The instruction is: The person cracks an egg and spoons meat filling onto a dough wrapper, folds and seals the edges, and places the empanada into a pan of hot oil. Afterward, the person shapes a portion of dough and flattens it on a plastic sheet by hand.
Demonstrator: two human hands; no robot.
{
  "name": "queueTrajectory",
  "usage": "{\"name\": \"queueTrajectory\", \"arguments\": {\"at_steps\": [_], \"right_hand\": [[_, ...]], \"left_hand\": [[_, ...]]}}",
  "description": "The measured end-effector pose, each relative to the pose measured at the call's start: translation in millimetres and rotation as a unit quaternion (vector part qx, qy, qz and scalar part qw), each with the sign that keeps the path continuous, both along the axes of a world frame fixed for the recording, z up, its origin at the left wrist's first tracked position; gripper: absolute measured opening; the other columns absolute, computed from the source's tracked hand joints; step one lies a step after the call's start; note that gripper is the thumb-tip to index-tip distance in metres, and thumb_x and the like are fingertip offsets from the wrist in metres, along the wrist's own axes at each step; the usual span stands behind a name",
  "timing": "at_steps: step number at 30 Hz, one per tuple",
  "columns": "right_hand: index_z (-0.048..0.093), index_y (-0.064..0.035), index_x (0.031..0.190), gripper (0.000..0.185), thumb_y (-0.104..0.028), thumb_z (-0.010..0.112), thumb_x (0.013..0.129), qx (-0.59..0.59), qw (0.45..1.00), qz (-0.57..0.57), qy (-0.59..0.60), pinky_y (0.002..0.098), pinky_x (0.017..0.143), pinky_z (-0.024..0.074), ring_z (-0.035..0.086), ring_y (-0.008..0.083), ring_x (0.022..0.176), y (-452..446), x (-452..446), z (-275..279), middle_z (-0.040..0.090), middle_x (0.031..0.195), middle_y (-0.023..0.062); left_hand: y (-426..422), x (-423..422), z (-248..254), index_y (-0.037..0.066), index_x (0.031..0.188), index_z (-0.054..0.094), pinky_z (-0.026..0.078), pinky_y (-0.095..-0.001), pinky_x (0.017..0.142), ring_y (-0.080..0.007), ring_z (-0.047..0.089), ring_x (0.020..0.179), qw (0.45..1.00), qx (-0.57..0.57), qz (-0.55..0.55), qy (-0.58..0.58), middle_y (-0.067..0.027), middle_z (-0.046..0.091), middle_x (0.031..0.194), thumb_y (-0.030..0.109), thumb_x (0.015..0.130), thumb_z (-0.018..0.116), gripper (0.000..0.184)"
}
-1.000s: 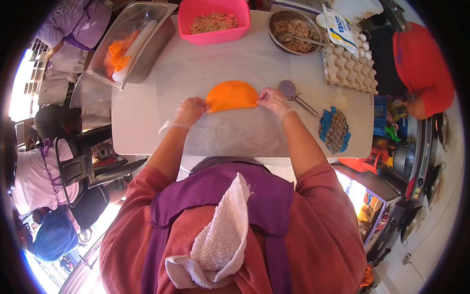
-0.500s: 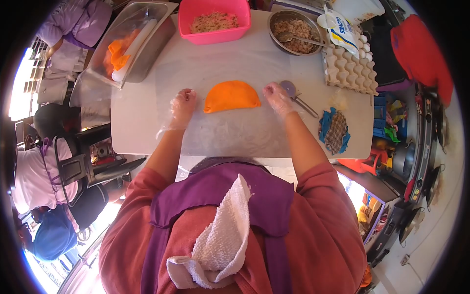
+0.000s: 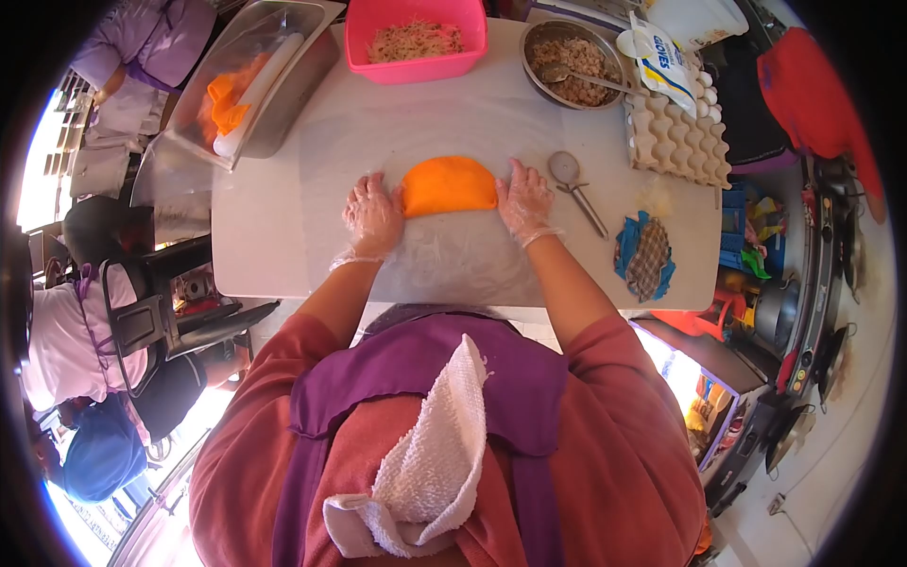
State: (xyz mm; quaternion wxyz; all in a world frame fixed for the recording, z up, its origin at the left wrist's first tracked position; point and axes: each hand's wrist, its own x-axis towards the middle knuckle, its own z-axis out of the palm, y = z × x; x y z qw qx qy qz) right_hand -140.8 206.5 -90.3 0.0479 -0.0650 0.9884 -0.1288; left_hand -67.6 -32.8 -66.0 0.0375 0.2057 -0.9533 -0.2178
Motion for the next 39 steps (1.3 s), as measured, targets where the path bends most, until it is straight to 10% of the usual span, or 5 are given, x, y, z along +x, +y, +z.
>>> {"name": "queueTrajectory", "arguments": {"at_steps": [39], "right_hand": [[0.025,-0.0269,0.147,0.064,-0.052,0.043,0.092,0.174,0.971,0.142,-0.077,0.046,0.089,0.0416,0.049,0.029,0.11,-20.3,-39.0,27.6,0.049,0.121,0.0089]], "left_hand": [[0.8,-47.4,7.6,0.014,0.129,0.049,0.031,-0.0475,0.102,-0.0308,0.039,0.127,0.994,0.014,-0.015,-0.108,-0.0099,0.045,0.135,0.047,0.089,0.055,0.052]]}}
